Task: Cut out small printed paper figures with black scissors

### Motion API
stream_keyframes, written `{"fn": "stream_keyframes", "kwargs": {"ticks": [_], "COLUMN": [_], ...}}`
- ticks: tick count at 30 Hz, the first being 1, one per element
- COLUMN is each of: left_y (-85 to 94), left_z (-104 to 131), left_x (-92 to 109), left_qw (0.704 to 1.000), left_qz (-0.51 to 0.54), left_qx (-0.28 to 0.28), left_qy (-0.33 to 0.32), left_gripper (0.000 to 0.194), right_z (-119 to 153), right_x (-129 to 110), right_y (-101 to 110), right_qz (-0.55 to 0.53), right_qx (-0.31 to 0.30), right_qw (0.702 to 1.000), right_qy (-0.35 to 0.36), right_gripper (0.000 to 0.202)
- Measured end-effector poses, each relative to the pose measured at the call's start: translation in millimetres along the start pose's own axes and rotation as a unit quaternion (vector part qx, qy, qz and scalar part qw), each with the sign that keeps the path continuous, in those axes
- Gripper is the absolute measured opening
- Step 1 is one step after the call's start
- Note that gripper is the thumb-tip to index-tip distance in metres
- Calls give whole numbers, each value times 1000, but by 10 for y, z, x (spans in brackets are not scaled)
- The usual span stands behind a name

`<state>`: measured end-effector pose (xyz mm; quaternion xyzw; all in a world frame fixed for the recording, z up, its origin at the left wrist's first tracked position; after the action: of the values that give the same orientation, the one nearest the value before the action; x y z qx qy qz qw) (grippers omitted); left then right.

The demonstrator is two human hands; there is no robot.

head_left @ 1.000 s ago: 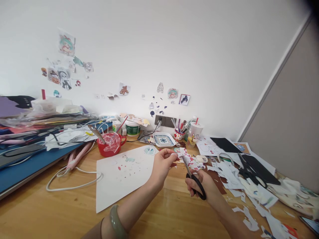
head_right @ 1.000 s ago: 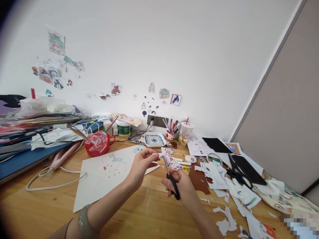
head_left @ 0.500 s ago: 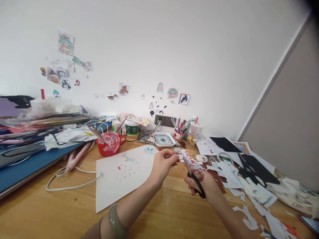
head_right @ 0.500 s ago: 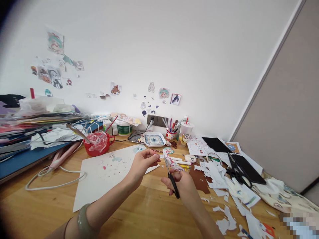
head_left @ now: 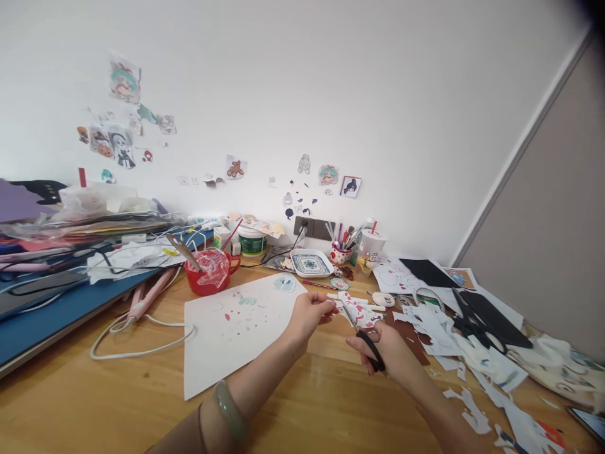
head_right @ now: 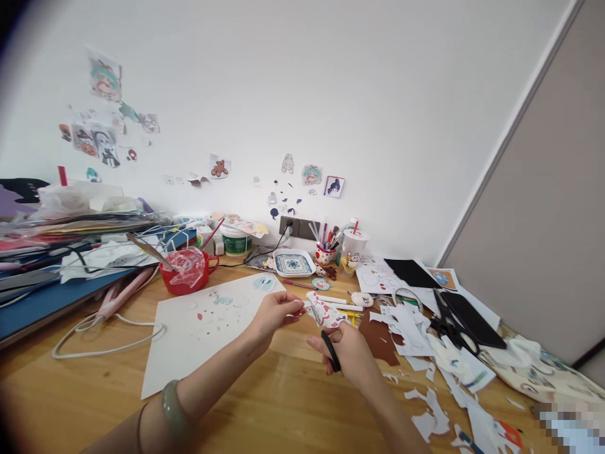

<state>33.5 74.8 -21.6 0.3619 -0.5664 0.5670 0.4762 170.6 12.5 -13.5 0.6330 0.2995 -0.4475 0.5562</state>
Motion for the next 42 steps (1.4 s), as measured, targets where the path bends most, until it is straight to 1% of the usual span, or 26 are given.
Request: {"fn": "stream_keyframes", "kwargs": {"ticks": [4,7,13,16,18,20,22,24,26,29,31,36,39,42], "left_y": [78,114,55,17,5,-7,-20,-37,-61,-99,-110,-87,-80,-86], "left_z": [-110,-134,-41,23,63,104,152,203,256,333,378,463,491,502], "left_x": [-161,-174,17,122,175,220,262,300,326,322,291,192,190,212], "left_qw": [999,998,999,999,998,998,997,996,996,995,994,993,992,994], "left_qz": [-41,-46,-2,28,43,50,54,59,62,67,69,70,76,67], "left_qx": [4,5,-23,-34,-36,-44,-52,-59,-66,-79,-82,-83,-88,-84], "left_qy": [27,36,34,25,20,16,11,9,9,13,18,41,39,27], "left_gripper": [19,19,22,23,25,26,25,25,25,26,25,23,21,21], "right_z": [-46,-76,-95,-88,-85,-78,-73,-57,-10,104,171,205,165,113], "right_x": [85,159,337,372,323,236,125,2,-108,-217,-246,-208,-151,-89], "right_y": [-4,-4,-32,42,116,168,207,233,221,133,74,-37,-72,-90], "right_qz": [33,48,66,99,114,105,66,8,-47,-86,-85,-93,-86,-59], "right_qx": [-45,-78,-136,-137,-124,-119,-93,-50,-32,-68,-87,-126,-135,-119], "right_qw": [998,996,988,984,985,987,992,995,992,982,977,963,962,970], "right_qy": [1,1,-35,-56,-26,13,48,85,117,153,176,218,222,204], "right_gripper": [31,32,27,46,58,61,54,41,33,31,29,31,34,34]}}
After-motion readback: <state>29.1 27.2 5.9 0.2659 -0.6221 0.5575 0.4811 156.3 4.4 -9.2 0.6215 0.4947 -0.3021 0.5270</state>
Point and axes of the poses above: each hand's wrist, its own z-axis away from the middle knuckle, its own y-axis out of the back of the hand, x = y × z, the point moved 4 cm from there along -z, towards the middle knuckle, and after that the axes turned 8 degrees about x, right-handed, at the moved point
